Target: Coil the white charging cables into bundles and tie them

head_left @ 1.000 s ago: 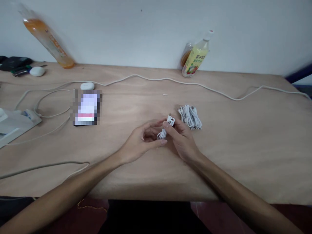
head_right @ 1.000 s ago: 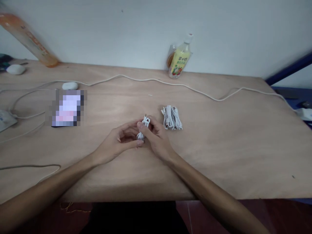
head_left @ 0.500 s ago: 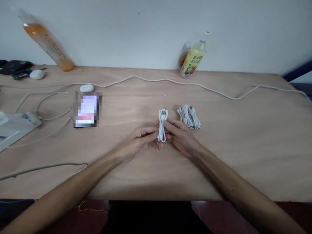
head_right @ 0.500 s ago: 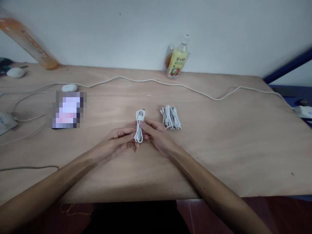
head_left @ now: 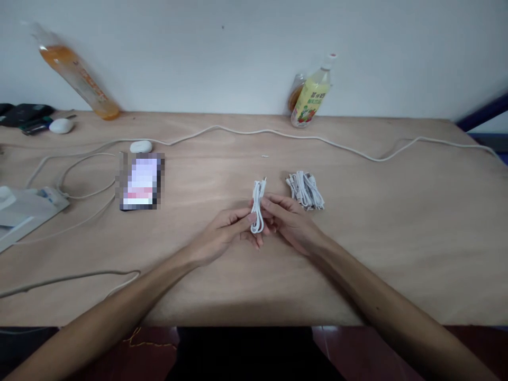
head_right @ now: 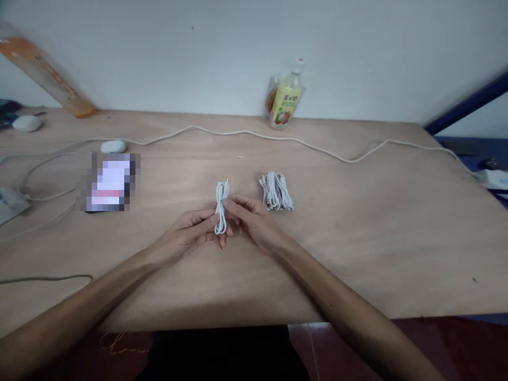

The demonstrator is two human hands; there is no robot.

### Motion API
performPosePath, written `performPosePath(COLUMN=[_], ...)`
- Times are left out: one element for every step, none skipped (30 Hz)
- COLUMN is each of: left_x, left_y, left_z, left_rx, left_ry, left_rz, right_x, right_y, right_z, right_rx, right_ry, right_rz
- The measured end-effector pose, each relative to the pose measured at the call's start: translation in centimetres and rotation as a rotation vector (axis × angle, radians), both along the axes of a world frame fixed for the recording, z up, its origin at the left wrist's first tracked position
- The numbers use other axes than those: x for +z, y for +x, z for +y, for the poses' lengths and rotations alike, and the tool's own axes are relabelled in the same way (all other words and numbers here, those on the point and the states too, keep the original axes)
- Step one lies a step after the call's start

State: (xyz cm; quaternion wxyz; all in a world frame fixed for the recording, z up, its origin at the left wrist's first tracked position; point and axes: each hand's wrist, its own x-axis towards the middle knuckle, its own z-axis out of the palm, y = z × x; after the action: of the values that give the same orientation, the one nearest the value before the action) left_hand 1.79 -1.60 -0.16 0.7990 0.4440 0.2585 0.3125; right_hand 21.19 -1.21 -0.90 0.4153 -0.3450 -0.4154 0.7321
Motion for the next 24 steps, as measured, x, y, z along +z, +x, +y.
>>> performPosePath(left_x=[0.0,0.1,0.1,0.1,0.1,0.1,0.1,0.1,0.0,0.0,0.0,0.0,-0.1,-0.1,-0.2,-0.2,-0.3,-0.4,-0.5,-0.5,-0.6,-0.7,-0.7,-0.7], left_y=[0.0,0.0,0.0,0.0,0.0,-0.1,-0.1,-0.1,-0.2,-0.3,-0.3,-0.4,-0.5,-0.5,-0.5,-0.5,-0.5,-0.5,-0.4,-0.4,-0.3,-0.3,-0.3,-0.3], left_z=[-0.1,-0.1,-0.2,-0.3,-0.3,-0.4,-0.4,-0.4,-0.3,-0.3,-0.3,-0.2,-0.2,-0.1,-0.1,-0.1,-0.1,-0.1,-0.1,-0.1,-0.2,-0.2,-0.2,-0.3], left_rx=[-0.013,-0.025,-0.036,-0.045,-0.055,-0.067,-0.078,-0.089,-0.096,-0.093,-0.085,-0.074,-0.062,-0.05,-0.039,-0.03,-0.023,-0.018,-0.017,-0.019,-0.022,-0.024,-0.025,-0.027], left_ry=[-0.014,-0.032,-0.054,-0.078,-0.106,-0.138,-0.17,-0.197,-0.218,-0.232,-0.24,-0.24,-0.237,-0.233,-0.227,-0.222,-0.217,-0.214,-0.212,-0.211,-0.211,-0.212,-0.213,-0.213], left_rz=[-0.014,-0.027,-0.039,-0.051,-0.062,-0.069,-0.072,-0.075,-0.075,-0.073,-0.071,-0.072,-0.073,-0.071,-0.068,-0.064,-0.058,-0.052,-0.046,-0.04,-0.035,-0.029,-0.026,-0.024], right_x=[0.0,-0.1,-0.2,-0.2,-0.2,-0.2,-0.2,-0.1,0.1,0.3,0.7,1.1,1.7,2.4,3.1,3.9,4.7,5.3,5.9,6.3,6.5,6.6,6.6,6.4], right_y=[0.0,0.1,0.1,0.1,0.1,0.0,0.0,-0.1,-0.1,-0.1,-0.1,0.0,0.2,0.5,0.9,1.5,2.2,3.0,3.8,4.7,5.4,6.1,6.7,7.2], right_z=[0.0,0.0,-0.1,-0.1,-0.2,-0.3,-0.3,-0.4,-0.4,-0.4,-0.4,-0.4,-0.4,-0.4,-0.4,-0.3,-0.2,-0.1,0.0,0.2,0.4,0.5,0.7,0.8], right_rx=[0.015,0.026,0.031,0.029,0.02,0.003,-0.017,-0.039,-0.066,-0.097,-0.131,-0.174,-0.222,-0.266,-0.318,-0.37,-0.42,-0.462,-0.499,-0.529,-0.547,-0.556,-0.55,-0.559], right_ry=[0.005,0.012,0.02,0.028,0.034,0.038,0.04,0.044,0.056,0.08,0.115,0.165,0.212,0.253,0.281,0.296,0.317,0.338,0.347,0.349,0.342,0.331,0.323,0.319], right_rz=[-0.009,-0.021,-0.035,-0.051,-0.068,-0.083,-0.098,-0.113,-0.131,-0.154,-0.183,-0.221,-0.271,-0.319,-0.365,-0.414,-0.466,-0.53,-0.606,-0.685,-0.766,-0.855,-0.946,-1.033])
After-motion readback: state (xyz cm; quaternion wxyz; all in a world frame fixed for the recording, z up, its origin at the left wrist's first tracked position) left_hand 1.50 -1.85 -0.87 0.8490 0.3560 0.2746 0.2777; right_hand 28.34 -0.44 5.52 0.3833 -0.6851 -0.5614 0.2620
